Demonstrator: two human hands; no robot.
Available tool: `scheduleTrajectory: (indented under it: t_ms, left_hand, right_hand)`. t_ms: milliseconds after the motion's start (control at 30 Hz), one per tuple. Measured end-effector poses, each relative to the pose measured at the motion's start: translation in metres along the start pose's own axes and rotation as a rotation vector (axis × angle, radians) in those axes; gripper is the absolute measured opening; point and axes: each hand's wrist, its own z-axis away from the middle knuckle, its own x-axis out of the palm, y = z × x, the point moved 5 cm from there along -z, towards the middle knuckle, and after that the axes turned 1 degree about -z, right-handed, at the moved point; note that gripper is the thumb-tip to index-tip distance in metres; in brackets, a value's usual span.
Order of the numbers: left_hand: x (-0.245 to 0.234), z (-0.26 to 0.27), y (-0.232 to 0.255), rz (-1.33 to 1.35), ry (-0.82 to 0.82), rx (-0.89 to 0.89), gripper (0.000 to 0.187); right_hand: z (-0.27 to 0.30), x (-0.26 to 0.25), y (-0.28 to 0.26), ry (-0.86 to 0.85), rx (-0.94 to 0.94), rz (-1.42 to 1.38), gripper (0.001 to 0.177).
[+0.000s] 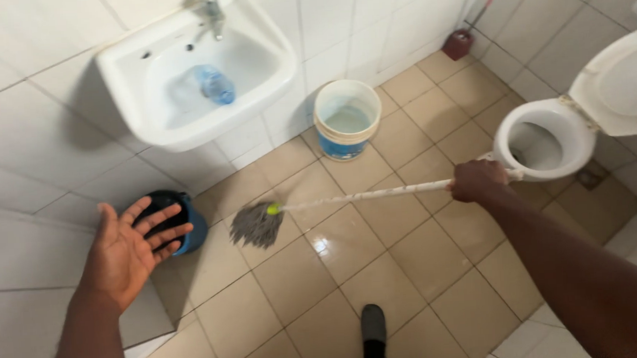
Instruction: Mopping the floor in a bathroom.
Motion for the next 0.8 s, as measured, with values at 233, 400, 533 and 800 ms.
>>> scheduleTrajectory:
  t_ms: [233, 400, 533, 800]
  left_hand:
    - [0.088, -0.034, 0.011, -0.005, -0.121, -0.014, 0.095]
    - [0.100, -0.043, 0.018, -0.052, -0.104, -0.042, 0.095]
    - [0.092, -0.050, 0.023, -0.086, -0.102, -0.056, 0.094]
    - [0.087, -0.059, 0.063, -0.119, -0.180, 0.006, 0.094]
  right_hand:
    - [-0.002, 0.024, 0.095, -0.019, 0.170, -0.091, 0.038]
    - [-0.008, 0.061, 0.106, 0.076, 0.176, -0.148, 0.033]
    - [0.009, 0.038, 0.083, 0.110, 0.092, -0.064, 0.035]
    - [0.004, 0.013, -0.009, 0.182, -0.138, -0.001, 0.035]
